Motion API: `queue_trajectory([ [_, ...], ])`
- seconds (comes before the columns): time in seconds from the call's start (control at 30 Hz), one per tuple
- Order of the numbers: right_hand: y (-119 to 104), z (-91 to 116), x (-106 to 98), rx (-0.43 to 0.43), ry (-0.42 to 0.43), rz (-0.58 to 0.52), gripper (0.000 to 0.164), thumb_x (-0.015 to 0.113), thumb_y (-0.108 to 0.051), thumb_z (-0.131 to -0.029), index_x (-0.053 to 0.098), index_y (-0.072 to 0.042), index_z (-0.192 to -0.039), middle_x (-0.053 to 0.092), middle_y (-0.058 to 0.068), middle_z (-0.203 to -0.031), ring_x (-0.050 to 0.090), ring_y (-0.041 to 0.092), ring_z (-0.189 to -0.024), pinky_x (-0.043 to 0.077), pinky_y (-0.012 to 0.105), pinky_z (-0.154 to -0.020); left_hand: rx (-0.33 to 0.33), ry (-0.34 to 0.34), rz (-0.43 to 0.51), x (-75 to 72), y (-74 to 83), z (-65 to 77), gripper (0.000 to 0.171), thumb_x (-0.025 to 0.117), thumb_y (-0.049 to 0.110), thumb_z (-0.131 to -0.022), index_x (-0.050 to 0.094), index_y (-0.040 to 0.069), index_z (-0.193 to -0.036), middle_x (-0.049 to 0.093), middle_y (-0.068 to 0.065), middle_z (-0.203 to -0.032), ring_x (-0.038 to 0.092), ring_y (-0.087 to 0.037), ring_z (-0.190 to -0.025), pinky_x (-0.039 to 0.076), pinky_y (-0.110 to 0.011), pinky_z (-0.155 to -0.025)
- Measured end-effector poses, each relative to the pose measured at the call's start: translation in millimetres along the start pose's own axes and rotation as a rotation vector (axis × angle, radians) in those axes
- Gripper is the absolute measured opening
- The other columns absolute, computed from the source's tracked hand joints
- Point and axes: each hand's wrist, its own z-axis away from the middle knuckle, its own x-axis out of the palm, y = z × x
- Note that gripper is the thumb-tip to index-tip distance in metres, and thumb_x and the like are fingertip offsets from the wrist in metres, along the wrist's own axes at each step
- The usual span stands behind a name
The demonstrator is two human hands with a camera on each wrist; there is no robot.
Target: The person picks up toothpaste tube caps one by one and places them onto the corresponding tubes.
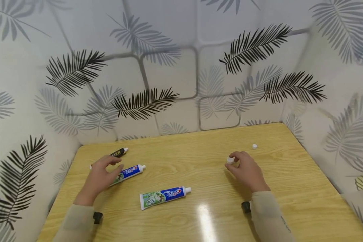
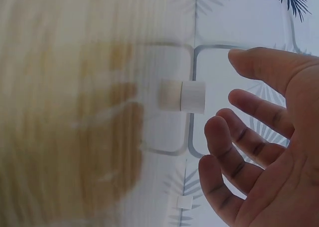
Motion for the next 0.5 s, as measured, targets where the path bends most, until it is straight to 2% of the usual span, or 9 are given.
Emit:
queue_trajectory([
  [0.23,3.7,-2.3,-3.4,0.033,-0.066,0.012,0.048,0.073,-0.037,-0.101,0.066,-0.006,-0.138,0.065,0.017,-0.118,0.063,0.026,-0.091,0.050,0.034,-0.066,-0.042,0.011,-0.006,-7.6,-10.5,-3.6,0.025,0.078,0.014,-0.098,0.075,0.004,-0.120,0.071,-0.020,-0.118,0.067,-0.039,-0.109,0.057,-0.059,-0.095],
  [0.5,5.8,-7.7,-5.1,0.048,-0.118,-0.008,0.047,0.074,-0.037,-0.101,0.068,-0.005,-0.134,0.066,0.019,-0.119,0.063,0.024,-0.090,0.051,0.034,-0.067,-0.012,0.028,-0.042,-16.2,-24.3,-13.1,0.024,0.076,0.014,-0.099,0.075,0.001,-0.119,0.071,-0.019,-0.113,0.067,-0.037,-0.102,0.056,-0.056,-0.089],
])
